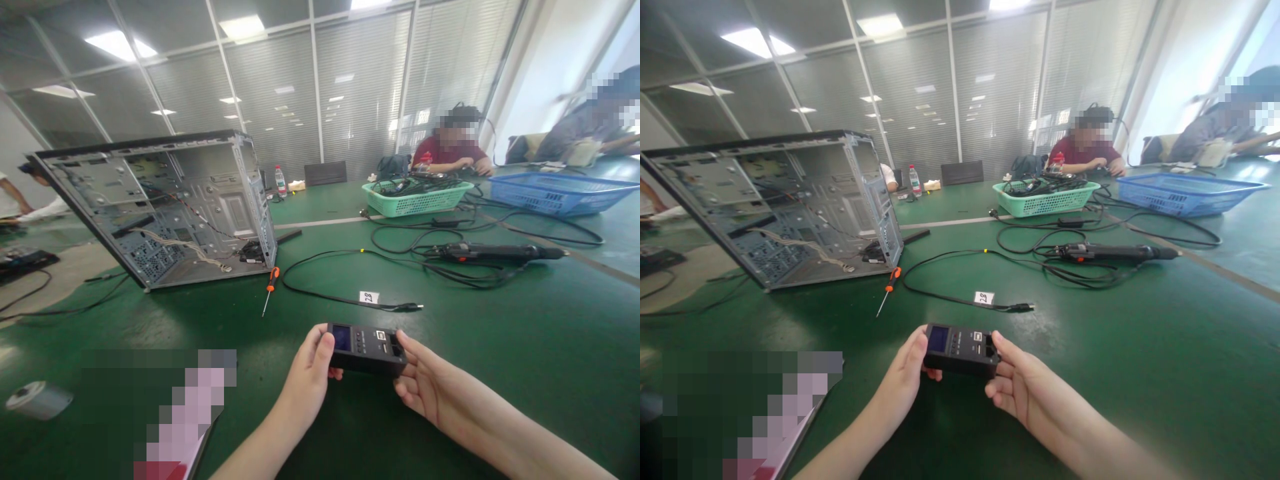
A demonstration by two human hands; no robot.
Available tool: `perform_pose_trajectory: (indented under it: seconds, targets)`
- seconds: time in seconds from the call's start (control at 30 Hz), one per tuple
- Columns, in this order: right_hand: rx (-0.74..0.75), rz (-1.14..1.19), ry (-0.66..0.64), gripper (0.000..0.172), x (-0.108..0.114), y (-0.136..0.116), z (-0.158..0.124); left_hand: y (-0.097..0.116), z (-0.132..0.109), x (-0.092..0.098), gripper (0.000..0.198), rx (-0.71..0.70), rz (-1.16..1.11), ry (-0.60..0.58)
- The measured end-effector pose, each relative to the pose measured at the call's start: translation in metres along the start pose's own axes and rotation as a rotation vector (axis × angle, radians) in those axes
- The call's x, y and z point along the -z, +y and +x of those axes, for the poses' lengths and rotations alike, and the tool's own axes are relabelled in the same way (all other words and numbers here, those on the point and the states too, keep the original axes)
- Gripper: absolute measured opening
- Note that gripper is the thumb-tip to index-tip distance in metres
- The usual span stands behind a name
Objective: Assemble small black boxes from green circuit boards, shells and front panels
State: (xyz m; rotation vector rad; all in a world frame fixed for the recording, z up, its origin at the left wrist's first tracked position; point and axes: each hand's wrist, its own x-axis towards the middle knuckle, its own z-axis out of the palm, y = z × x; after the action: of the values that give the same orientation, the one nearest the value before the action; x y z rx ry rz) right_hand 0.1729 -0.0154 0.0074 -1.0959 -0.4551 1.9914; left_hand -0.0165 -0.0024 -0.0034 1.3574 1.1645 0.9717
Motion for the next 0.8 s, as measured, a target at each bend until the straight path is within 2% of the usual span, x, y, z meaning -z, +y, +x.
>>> perform_pose_trajectory:
  seconds: [0.17,0.3,0.4,0.53,0.7,0.8]
  targets:
    - [0.057,0.011,0.0,0.029,0.0003,-0.0003,0.0013,-0.0015,0.0031,-0.0028,0.064,0.027,-0.045,0.072]
    - [0.122,-0.011,-0.052,0.044,-0.0007,0.0013,0.0003,0.0,0.0013,-0.0032,0.052,0.076,-0.03,0.096]
    - [0.159,-0.099,-0.059,0.047,-0.0014,0.0032,-0.0012,0.0018,-0.0007,-0.0029,0.046,0.065,-0.047,0.072]
    - [0.315,-0.315,-0.09,0.049,0.0007,0.0032,-0.002,0.0002,0.0009,-0.002,0.053,0.008,-0.087,0.033]
    - [0.508,-0.543,-0.07,0.04,0.0049,0.0025,0.0022,-0.0012,0.0025,-0.0026,0.048,0.012,-0.086,0.033]
    - [0.646,-0.668,-0.08,0.026,0.0066,0.0048,0.0044,0.0004,0.0003,-0.004,0.051,0.012,-0.033,-0.02]
